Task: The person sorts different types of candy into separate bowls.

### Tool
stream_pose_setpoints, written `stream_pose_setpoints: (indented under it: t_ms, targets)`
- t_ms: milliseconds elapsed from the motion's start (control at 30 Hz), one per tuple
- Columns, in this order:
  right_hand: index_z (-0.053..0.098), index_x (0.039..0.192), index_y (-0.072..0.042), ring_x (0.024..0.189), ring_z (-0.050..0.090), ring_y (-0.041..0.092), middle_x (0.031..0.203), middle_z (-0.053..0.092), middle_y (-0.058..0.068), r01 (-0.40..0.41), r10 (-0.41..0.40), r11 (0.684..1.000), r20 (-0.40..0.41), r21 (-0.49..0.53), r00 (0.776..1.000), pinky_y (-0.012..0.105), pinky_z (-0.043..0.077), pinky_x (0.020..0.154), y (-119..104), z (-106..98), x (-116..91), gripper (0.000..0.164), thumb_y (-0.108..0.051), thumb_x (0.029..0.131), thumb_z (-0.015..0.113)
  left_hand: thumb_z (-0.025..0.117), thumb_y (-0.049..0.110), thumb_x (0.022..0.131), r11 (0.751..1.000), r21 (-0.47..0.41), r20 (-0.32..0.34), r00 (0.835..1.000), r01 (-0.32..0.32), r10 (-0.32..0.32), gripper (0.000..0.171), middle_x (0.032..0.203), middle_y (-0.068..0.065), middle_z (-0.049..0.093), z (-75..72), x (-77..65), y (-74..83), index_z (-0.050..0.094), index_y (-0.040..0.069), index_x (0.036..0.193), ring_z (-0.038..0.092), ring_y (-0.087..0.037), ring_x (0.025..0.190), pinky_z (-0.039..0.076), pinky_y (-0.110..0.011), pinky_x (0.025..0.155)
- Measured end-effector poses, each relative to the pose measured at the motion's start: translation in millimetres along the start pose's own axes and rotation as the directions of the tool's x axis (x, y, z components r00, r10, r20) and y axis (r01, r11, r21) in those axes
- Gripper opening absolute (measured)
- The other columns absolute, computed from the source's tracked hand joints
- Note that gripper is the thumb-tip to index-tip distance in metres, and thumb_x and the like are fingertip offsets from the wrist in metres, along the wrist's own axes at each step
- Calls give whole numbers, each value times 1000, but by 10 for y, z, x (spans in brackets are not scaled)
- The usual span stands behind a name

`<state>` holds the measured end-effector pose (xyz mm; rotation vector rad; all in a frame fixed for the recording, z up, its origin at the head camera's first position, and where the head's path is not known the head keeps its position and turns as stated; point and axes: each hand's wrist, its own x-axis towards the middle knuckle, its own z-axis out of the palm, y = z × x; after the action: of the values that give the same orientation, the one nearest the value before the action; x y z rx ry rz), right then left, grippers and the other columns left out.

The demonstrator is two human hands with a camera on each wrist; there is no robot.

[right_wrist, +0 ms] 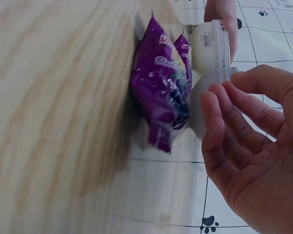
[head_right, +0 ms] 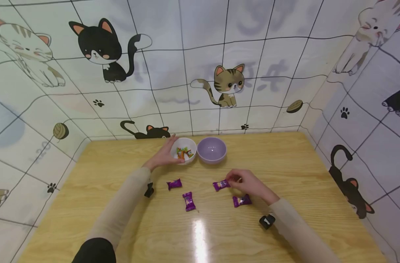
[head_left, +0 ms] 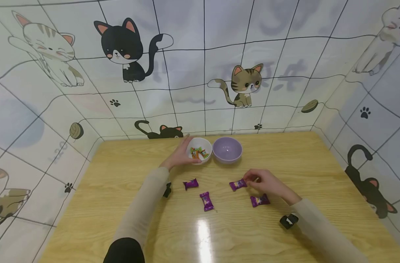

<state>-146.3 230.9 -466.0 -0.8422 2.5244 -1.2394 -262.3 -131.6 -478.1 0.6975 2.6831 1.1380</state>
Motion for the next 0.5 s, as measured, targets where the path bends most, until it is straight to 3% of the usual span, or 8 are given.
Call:
stream_pose_setpoints:
  t_ms: [267, 500]
  targets:
    - [66, 103, -1, 85, 60, 16, 94, 66, 6, -38, 38, 999, 9, 29, 999, 29, 53, 71, 63, 32, -46, 17, 1, 86, 66, 88, 37, 68, 998, -28, -9, 999, -52, 52, 111, 157, -17, 15, 12, 36, -81, 23, 4, 152, 28, -36, 136, 26, -52, 109]
    - [67, 104, -6, 86, 58, 13, 97, 65, 0, -76, 75, 996, 25, 41, 997, 29, 51, 75, 57, 75, -108, 17, -6, 88, 67, 89, 33, 69, 998, -53, -18, 999, -32, 31, 109, 152, -18, 25, 29, 81, -66, 24, 2, 151, 37, -32, 129, 30, -47, 108]
